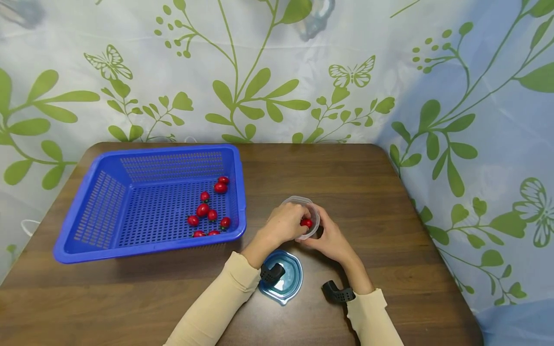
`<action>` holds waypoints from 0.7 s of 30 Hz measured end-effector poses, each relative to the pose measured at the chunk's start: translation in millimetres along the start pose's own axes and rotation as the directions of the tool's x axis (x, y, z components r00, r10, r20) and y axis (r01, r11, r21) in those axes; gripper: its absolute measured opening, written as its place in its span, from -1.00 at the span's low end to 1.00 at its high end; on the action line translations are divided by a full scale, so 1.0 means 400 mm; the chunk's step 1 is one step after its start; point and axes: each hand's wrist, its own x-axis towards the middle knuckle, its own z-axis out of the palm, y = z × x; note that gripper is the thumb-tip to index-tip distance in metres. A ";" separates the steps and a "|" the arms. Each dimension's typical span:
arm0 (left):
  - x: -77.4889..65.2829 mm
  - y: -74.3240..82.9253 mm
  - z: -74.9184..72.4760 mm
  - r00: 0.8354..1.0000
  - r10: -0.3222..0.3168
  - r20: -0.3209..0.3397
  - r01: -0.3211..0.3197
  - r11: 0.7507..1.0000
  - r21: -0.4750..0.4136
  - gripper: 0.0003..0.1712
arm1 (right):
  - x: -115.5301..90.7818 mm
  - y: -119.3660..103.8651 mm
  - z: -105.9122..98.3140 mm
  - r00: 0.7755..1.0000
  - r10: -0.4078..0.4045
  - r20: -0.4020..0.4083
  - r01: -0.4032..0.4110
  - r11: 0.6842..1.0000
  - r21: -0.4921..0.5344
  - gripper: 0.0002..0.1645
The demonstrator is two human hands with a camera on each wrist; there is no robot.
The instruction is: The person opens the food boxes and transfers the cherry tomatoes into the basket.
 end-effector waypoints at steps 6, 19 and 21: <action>0.002 -0.002 0.002 1.000 0.001 -0.002 -0.001 1.000 0.014 -0.84 | 0.000 -0.003 -0.001 1.000 0.010 -0.002 -0.010 1.000 0.004 0.11; -0.007 -0.013 -0.007 0.999 0.037 -0.029 -0.040 0.993 -0.114 -0.89 | 0.002 -0.002 -0.002 1.000 0.004 0.002 -0.004 1.000 0.011 0.11; -0.009 -0.016 -0.008 0.998 0.048 -0.038 -0.053 0.988 -0.146 -0.84 | 0.001 -0.003 -0.002 1.000 0.009 0.003 -0.009 1.000 0.008 0.11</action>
